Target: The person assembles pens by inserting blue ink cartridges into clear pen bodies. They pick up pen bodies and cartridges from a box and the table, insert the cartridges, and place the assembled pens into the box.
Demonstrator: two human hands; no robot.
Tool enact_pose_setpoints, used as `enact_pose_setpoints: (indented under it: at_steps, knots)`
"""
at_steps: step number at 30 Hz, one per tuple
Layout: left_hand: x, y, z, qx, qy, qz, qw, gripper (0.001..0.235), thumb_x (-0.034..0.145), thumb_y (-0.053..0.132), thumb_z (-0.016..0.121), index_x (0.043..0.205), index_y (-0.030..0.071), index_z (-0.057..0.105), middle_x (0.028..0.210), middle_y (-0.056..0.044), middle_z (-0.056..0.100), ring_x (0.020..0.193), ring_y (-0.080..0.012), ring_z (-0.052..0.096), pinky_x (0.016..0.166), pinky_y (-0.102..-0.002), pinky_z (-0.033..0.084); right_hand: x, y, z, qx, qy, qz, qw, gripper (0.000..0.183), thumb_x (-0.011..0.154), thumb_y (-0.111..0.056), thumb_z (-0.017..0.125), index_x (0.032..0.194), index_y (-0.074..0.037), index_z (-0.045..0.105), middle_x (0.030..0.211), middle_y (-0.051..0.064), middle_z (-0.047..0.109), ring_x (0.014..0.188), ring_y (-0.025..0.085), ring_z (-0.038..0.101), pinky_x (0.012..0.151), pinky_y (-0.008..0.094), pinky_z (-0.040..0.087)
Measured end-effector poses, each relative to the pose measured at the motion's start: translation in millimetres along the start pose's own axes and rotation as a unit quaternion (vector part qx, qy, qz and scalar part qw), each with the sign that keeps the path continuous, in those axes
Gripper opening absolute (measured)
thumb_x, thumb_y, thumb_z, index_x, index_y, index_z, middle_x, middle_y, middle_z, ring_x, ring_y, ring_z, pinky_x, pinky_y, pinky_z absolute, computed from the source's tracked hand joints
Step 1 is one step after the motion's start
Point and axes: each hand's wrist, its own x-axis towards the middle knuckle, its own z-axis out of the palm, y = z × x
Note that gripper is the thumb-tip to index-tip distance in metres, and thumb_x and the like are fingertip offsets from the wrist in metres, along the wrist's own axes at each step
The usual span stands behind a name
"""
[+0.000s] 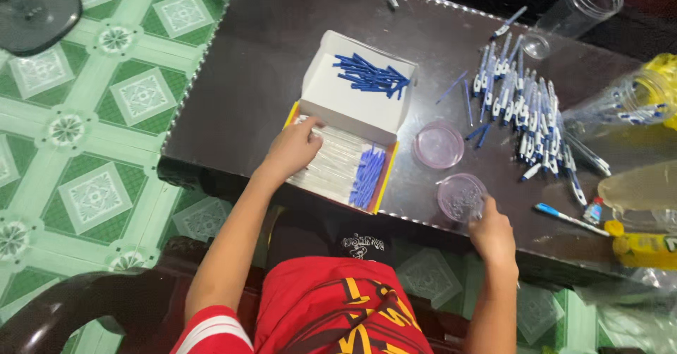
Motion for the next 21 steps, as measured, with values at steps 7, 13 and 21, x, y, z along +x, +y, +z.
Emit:
enact_pose_setpoints:
  at_steps: [7, 13, 21]
  knots:
    - [-17, -60, 44, 0.275, 0.077, 0.110, 0.952, 0.025, 0.089, 0.026, 0.059, 0.101, 0.023, 0.080, 0.106, -0.006, 0.072, 0.116, -0.0324, 0.055, 0.088, -0.045, 0.044, 11, 5, -7, -0.023, 0.028, -0.019, 0.999, 0.031, 0.094, -0.029, 0.070, 0.112, -0.005, 0.080, 0.091, 0.033, 0.076, 0.093, 0.054, 0.073, 0.079, 0.061, 0.057]
    - [-33, -82, 54, 0.279, 0.224, 0.173, 0.918, 0.015, 0.088, 0.019, 0.066, 0.096, 0.014, 0.078, 0.102, -0.006, 0.070, 0.113, -0.0306, 0.056, 0.082, -0.041, 0.045, -35, -111, -55, 0.223, 0.024, -0.114, 0.968, 0.033, 0.111, -0.032, 0.049, 0.124, -0.011, 0.072, 0.068, 0.023, 0.070, 0.056, 0.037, 0.070, 0.064, 0.048, 0.054]
    - [-70, -84, 60, 0.046, 0.372, 0.195, 0.906, 0.005, 0.089, 0.003, 0.066, 0.092, 0.007, 0.067, 0.085, -0.007, 0.062, 0.093, -0.0305, 0.061, 0.087, -0.040, 0.050, 39, -249, 82, 0.113, 0.039, -0.480, 0.869, 0.028, 0.095, -0.022, 0.070, 0.119, -0.008, 0.069, 0.100, 0.019, 0.074, 0.097, 0.040, 0.073, 0.084, 0.050, 0.059]
